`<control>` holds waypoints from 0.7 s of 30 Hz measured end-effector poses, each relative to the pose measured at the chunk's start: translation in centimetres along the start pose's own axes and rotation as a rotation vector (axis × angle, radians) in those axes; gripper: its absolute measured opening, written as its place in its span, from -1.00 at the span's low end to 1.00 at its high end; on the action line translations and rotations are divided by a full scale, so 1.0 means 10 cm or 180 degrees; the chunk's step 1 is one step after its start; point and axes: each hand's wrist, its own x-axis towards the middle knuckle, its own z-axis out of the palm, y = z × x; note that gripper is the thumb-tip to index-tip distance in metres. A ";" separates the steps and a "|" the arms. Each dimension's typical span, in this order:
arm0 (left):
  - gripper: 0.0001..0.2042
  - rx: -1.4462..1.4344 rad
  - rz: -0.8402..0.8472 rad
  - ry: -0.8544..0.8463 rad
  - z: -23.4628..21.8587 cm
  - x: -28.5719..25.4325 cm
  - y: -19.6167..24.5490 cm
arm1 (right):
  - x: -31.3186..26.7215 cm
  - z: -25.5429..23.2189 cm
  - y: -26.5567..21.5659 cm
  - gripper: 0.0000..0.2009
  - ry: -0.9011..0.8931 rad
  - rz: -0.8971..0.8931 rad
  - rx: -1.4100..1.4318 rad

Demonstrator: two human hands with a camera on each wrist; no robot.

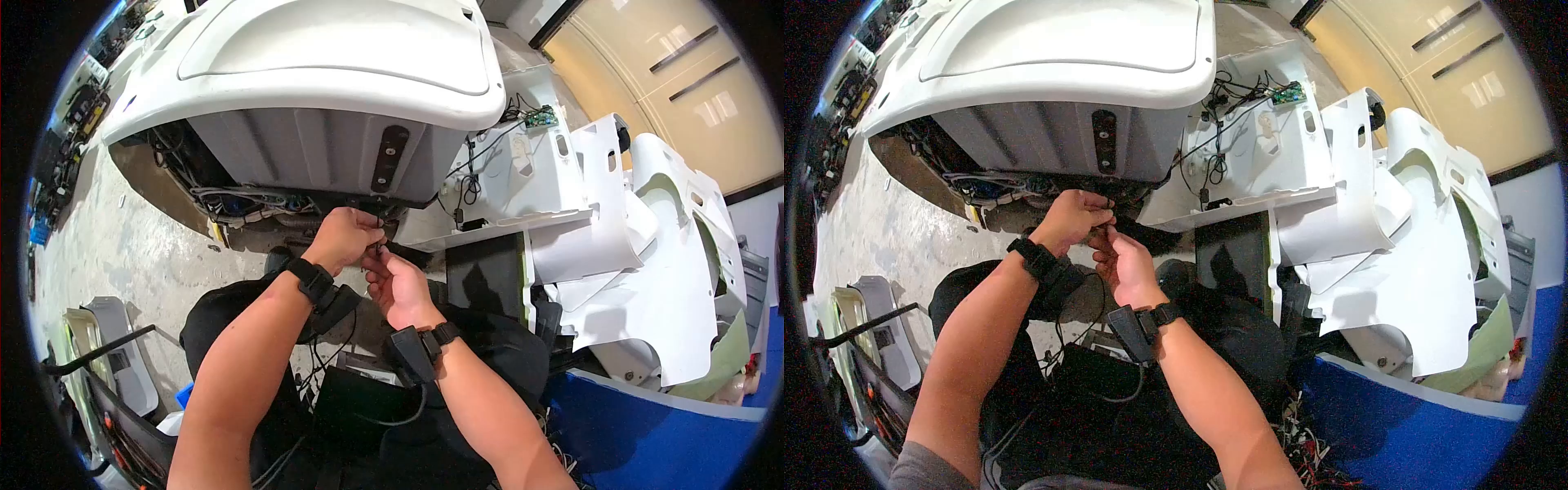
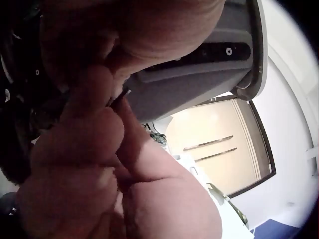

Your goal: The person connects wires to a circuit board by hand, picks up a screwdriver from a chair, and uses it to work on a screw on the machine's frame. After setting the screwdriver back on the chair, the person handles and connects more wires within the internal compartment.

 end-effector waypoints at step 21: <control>-0.64 0.0395 0.0246 0.0386 0.08 -0.06 -0.03 | -0.08 0.00 -0.05 -0.68 0.0579 -0.0156 -0.0941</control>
